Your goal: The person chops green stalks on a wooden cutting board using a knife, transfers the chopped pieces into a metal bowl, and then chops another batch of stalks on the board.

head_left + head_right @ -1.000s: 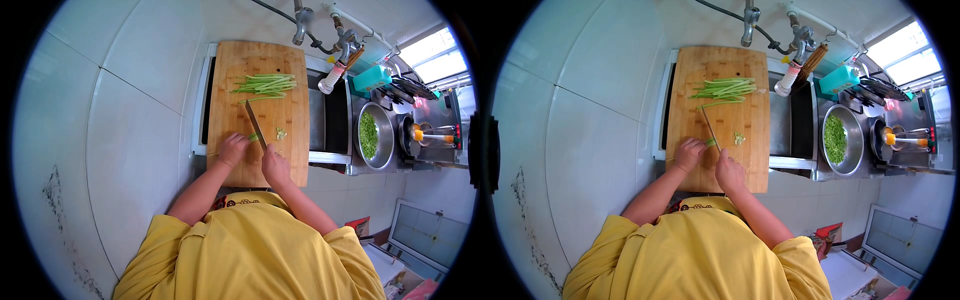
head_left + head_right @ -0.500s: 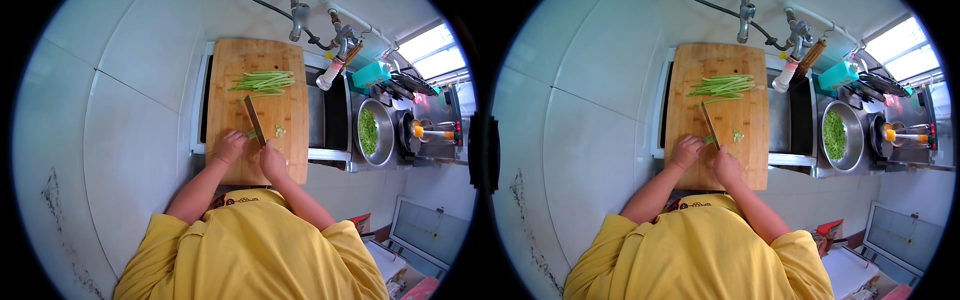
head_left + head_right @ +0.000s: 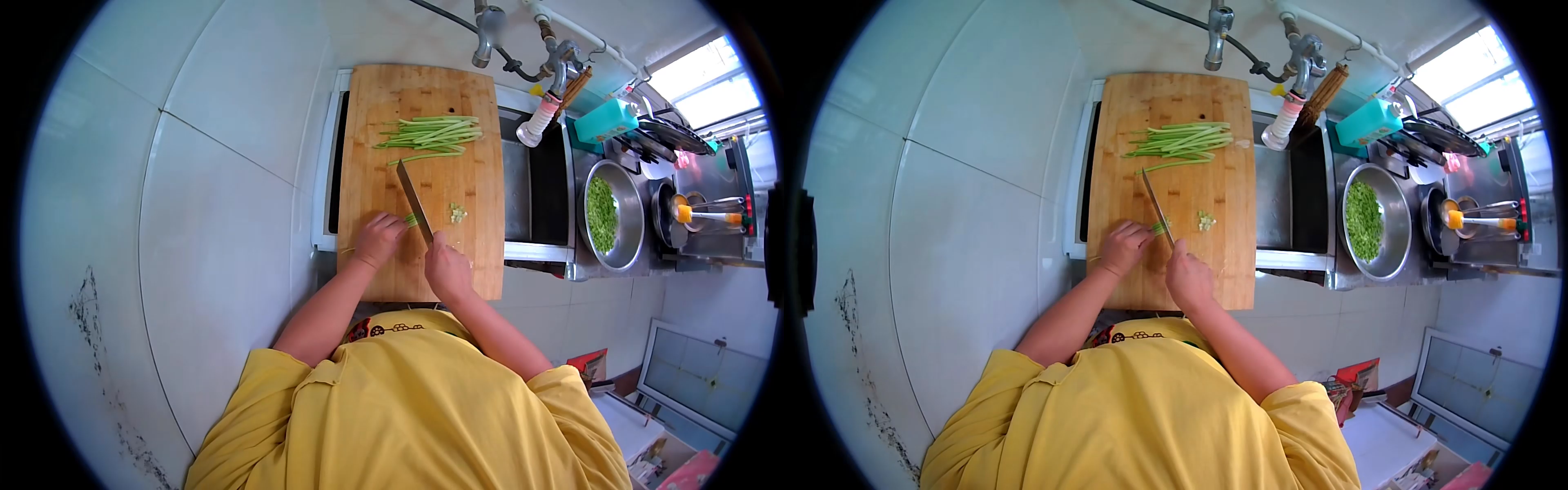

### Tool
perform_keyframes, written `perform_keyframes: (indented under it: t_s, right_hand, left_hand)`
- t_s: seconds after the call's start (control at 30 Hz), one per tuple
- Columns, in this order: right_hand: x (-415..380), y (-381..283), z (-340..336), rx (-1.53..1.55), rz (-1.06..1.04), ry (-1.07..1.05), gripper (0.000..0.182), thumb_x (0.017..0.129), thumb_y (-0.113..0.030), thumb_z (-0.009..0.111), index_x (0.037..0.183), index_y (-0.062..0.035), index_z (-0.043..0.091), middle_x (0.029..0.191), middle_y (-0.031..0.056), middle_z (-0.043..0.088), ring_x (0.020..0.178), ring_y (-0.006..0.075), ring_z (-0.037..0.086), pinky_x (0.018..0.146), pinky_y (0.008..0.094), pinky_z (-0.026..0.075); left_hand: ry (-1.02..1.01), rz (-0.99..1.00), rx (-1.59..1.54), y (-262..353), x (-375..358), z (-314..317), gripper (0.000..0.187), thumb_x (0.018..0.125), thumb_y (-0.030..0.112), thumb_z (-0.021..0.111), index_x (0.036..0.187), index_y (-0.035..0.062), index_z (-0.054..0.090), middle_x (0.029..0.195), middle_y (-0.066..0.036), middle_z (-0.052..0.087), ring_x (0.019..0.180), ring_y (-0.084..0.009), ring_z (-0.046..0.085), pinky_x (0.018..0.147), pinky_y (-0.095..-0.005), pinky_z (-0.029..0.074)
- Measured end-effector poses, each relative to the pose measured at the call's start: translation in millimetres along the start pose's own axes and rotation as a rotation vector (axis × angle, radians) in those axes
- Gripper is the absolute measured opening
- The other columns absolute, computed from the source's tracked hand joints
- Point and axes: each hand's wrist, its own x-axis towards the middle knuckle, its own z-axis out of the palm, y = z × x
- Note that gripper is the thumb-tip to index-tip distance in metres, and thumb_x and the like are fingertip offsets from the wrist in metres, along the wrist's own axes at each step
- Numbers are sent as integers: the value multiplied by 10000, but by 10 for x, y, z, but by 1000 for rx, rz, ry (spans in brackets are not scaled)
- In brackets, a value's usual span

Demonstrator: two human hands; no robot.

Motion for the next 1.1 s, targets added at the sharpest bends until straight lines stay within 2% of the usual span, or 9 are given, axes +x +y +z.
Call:
perform_keyframes:
  t_s: [0.33,0.43,0.5,0.6,0.73,0.8,0.83,0.9,1.1]
  right_hand:
    - [59,-20,115,-14,-20,-22,135,850,-106,496,911,-17,415,647,233,601,618,421,607,564,516,480]
    - [87,41,237,-14,-42,45,147,848,-107,497,934,-13,424,639,228,603,609,414,609,552,513,481]
    - [97,80,288,-48,-7,17,345,773,-208,625,1017,-40,448,677,186,627,605,379,625,562,486,508]
    - [102,115,279,-36,30,34,308,812,-199,582,1040,-32,458,680,183,628,626,377,628,572,493,503]
    - [87,258,153,22,84,59,266,856,-182,520,1058,-20,459,687,186,626,646,377,627,578,494,495]
    - [82,329,52,-45,152,72,230,888,-171,469,1050,-9,461,707,200,624,661,383,623,589,494,486]
    - [71,354,14,-31,167,86,230,888,-171,469,1050,-9,461,707,200,624,661,383,623,589,494,486]
    - [65,385,-43,1,171,135,186,902,-200,475,941,-20,451,692,230,615,653,426,603,599,521,470]
    - [-13,346,-20,94,70,101,200,871,-191,540,918,-21,444,724,234,617,670,422,604,598,509,471]
  left_hand:
    - [-22,-6,15,-4,-14,-11,67,731,59,665,792,85,676,810,-41,649,777,-222,611,678,-330,518]
    - [-30,-9,10,-17,21,6,51,731,68,670,779,82,670,815,-45,649,785,-230,611,680,-338,516]
    - [-37,-2,2,-9,-7,18,44,730,72,673,773,81,667,817,-47,649,790,-234,610,683,-342,515]
    - [3,23,22,-25,-4,42,40,731,74,676,769,77,662,827,-52,653,794,-240,608,698,-344,514]
    - [-51,12,-9,-15,-17,10,48,743,71,666,790,77,659,861,-50,659,818,-240,607,729,-339,512]
    - [-76,31,-26,2,6,5,48,753,74,656,800,85,658,874,-40,659,839,-233,608,743,-333,513]
    - [-75,26,-11,4,-1,4,50,752,71,659,801,79,658,880,-42,659,845,-235,607,748,-331,512]
    - [-79,36,12,17,-12,-18,52,750,67,662,802,74,658,887,-44,660,851,-237,606,754,-329,510]
    - [-83,29,-18,104,-4,-86,130,729,48,684,855,47,654,927,-77,663,869,-263,616,766,-350,510]
